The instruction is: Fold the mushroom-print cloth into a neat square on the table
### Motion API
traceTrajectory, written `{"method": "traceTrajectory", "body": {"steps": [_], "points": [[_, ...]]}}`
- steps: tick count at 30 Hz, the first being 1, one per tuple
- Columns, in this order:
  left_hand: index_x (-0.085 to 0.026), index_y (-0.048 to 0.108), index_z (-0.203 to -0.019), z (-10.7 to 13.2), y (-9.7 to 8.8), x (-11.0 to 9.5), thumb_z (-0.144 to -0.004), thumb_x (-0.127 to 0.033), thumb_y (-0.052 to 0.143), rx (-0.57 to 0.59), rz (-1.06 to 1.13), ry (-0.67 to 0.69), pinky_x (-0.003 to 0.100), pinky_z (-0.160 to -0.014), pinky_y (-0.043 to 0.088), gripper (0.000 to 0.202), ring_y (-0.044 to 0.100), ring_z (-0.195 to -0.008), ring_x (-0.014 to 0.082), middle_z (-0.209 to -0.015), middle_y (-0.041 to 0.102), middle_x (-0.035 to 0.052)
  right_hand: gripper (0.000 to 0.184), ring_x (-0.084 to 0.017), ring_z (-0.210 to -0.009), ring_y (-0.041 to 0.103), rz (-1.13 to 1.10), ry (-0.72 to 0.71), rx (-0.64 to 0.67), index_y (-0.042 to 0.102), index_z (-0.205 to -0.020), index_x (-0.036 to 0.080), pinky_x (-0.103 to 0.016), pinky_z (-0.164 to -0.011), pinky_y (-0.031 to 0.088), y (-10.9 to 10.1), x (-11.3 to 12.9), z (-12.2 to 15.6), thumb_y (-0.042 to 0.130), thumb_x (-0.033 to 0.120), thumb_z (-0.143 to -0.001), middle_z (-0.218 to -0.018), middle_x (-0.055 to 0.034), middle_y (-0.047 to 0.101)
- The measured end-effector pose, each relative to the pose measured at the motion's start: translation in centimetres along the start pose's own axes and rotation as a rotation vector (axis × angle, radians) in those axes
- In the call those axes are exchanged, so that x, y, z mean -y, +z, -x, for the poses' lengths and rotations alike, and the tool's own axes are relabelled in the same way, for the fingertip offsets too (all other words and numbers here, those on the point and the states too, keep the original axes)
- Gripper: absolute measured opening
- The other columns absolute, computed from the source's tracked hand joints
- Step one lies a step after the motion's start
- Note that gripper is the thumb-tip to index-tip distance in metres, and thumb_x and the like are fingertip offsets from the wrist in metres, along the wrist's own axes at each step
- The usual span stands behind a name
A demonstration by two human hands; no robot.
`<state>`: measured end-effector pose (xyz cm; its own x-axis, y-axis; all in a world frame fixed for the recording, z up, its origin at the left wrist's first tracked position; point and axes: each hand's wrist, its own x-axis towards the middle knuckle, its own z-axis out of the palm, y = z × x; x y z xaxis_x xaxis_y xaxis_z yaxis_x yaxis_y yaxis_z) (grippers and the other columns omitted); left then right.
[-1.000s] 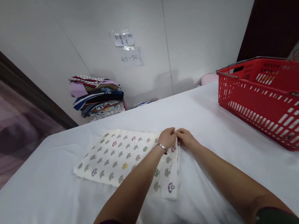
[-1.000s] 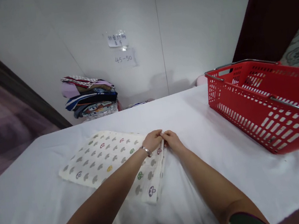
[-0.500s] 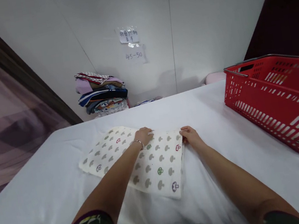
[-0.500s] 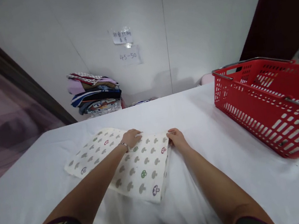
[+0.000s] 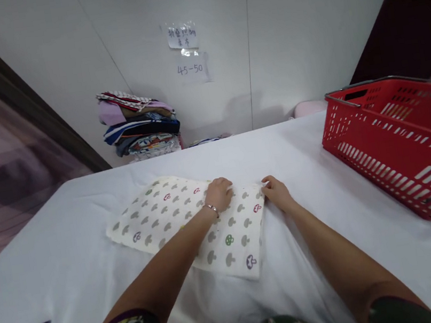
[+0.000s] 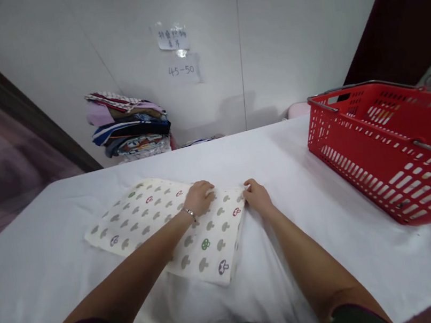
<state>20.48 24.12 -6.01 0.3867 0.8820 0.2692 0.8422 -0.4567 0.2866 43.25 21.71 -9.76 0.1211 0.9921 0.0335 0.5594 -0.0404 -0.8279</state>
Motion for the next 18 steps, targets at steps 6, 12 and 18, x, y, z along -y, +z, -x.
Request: {"method": "traceTrajectory", "body": {"steps": [6,12,18], "points": [[-0.019,0.061,-0.100,3.5,0.6,-4.7,-0.078,-0.019,0.053,0.100,0.114,0.197,0.037,-0.093,0.040,0.023,0.051,-0.105,0.0209,-0.109,0.060,0.0064,0.023,-0.014,-0.066,0.054,0.176,-0.031,0.048,0.057,-0.097,0.022,-0.024,-0.061,0.036,-0.2,0.8,0.3,0.048,0.025,-0.076,-0.071,0.0019,0.062],[-0.020,0.053,-0.115,8.5,0.5,-8.6,-0.079,-0.031,0.058,0.249,0.098,0.287,0.044,-0.103,0.029,0.039,0.037,-0.124,0.0256,-0.135,0.044,0.0093,0.029,-0.016,-0.081,0.054,0.319,-0.083,0.057,0.057,-0.106,0.018,-0.025,-0.069,0.036,-0.3,1.5,0.7,0.047,0.025,-0.079,-0.092,-0.0059,0.061],[-0.022,0.048,-0.123,12.7,-1.5,-9.4,-0.078,-0.048,0.057,0.322,0.141,0.261,0.046,-0.104,0.026,0.052,0.035,-0.127,0.0272,-0.136,0.044,0.0097,0.020,-0.015,-0.082,0.053,0.395,-0.119,0.091,0.060,-0.089,0.018,-0.024,-0.069,0.036,-0.3,1.3,0.8,0.044,0.026,-0.080,-0.094,-0.0061,0.059]]}}
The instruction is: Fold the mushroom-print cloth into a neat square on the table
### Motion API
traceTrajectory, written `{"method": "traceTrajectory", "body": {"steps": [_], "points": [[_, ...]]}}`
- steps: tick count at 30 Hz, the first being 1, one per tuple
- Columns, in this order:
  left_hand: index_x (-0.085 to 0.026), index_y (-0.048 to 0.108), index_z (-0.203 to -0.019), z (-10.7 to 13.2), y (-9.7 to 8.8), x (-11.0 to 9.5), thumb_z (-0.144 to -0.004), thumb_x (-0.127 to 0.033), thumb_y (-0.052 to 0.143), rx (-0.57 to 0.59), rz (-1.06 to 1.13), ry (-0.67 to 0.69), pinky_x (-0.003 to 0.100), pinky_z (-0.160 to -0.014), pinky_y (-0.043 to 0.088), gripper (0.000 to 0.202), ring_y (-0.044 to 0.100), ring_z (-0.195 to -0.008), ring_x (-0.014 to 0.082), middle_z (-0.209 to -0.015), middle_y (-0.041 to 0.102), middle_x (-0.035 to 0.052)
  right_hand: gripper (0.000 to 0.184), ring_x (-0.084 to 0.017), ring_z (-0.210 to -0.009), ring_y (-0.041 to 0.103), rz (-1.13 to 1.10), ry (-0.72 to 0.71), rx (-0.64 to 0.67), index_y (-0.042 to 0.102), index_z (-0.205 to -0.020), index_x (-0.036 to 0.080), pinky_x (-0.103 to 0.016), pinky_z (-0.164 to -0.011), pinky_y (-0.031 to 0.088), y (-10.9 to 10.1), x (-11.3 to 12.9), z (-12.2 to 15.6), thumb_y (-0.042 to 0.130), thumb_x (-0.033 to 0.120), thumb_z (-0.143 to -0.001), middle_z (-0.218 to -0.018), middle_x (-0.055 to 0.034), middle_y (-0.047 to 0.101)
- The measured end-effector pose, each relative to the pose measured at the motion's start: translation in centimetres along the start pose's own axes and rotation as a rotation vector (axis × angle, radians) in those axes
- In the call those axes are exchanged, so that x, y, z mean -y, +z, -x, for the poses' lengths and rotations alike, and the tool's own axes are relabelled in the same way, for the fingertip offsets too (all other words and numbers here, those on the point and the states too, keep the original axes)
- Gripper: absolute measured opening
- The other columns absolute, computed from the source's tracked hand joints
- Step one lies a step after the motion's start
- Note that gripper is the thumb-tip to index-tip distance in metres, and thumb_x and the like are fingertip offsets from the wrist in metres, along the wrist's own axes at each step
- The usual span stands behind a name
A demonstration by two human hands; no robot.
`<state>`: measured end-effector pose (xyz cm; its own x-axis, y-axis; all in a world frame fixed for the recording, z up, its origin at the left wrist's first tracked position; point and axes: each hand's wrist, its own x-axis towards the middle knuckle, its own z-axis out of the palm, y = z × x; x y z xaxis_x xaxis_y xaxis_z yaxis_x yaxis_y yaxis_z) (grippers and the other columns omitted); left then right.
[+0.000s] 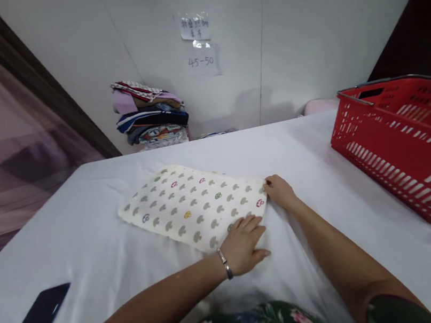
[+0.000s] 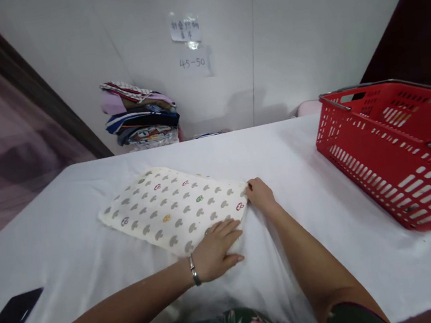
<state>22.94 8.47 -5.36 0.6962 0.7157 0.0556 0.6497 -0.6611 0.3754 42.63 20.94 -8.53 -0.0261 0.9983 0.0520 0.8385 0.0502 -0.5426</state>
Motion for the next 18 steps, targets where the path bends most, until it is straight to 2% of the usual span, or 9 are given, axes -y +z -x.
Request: {"method": "traceTrajectory", "body": {"steps": [3,6,9,11,14,18], "points": [[-0.020,0.041,-0.130,2.6,-0.2,-0.2,-0.074,-0.062,0.053,0.022,0.015,0.011,0.049,-0.105,0.022,0.071,0.034,-0.128,0.0301,-0.139,0.041,0.0122,0.017,-0.015,-0.080,0.053,0.005,-0.004,0.002,0.058,-0.088,0.018,-0.023,-0.066,0.035,0.0,0.0,0.1,0.047,0.025,-0.078,-0.092,-0.0048,0.059],[-0.019,0.035,-0.135,5.1,0.1,0.3,-0.074,-0.066,0.048,0.018,-0.020,0.056,0.050,-0.106,0.018,0.078,0.032,-0.128,0.0312,-0.141,0.037,0.0141,0.017,-0.015,-0.078,0.053,-0.007,-0.002,0.016,0.058,-0.086,0.019,-0.023,-0.063,0.034,0.0,0.0,0.4,0.048,0.027,-0.076,-0.089,-0.0032,0.061],[-0.018,0.038,-0.131,6.5,0.6,0.7,-0.080,-0.058,0.047,-0.040,-0.077,0.069,0.047,-0.104,0.020,0.066,0.036,-0.125,0.0295,-0.138,0.041,0.0142,0.022,-0.015,-0.077,0.054,-0.020,-0.015,0.044,0.058,-0.091,0.019,-0.024,-0.062,0.035,0.0,0.0,0.4,0.047,0.031,-0.077,-0.088,-0.0031,0.062],[-0.018,0.041,-0.125,6.8,0.7,0.6,-0.084,-0.045,0.049,-0.089,-0.112,0.043,0.042,-0.100,0.025,0.050,0.041,-0.119,0.0258,-0.130,0.048,0.0123,0.025,-0.016,-0.078,0.054,0.007,-0.043,0.066,0.058,-0.094,0.019,-0.024,-0.063,0.035,0.0,0.0,0.3,0.047,0.032,-0.077,-0.090,-0.0040,0.062],[-0.018,0.046,-0.114,6.3,0.5,0.2,-0.079,-0.026,0.054,-0.093,-0.180,0.004,0.036,-0.091,0.031,0.037,0.047,-0.105,0.0219,-0.114,0.056,0.0087,0.022,-0.017,-0.075,0.054,0.080,-0.082,0.108,0.059,-0.085,0.018,-0.025,-0.061,0.035,-0.1,0.0,0.1,0.047,0.035,-0.077,-0.085,-0.0053,0.062],[-0.019,0.050,-0.098,5.6,0.8,0.3,-0.073,-0.023,0.057,-0.088,-0.258,-0.001,0.034,-0.080,0.033,0.026,0.049,-0.092,0.0197,-0.098,0.058,0.0047,0.023,-0.016,-0.066,0.054,0.076,-0.066,0.161,0.058,-0.075,0.019,-0.026,-0.057,0.036,0.0,-0.2,0.1,0.048,0.039,-0.075,-0.074,-0.0035,0.061]]}}
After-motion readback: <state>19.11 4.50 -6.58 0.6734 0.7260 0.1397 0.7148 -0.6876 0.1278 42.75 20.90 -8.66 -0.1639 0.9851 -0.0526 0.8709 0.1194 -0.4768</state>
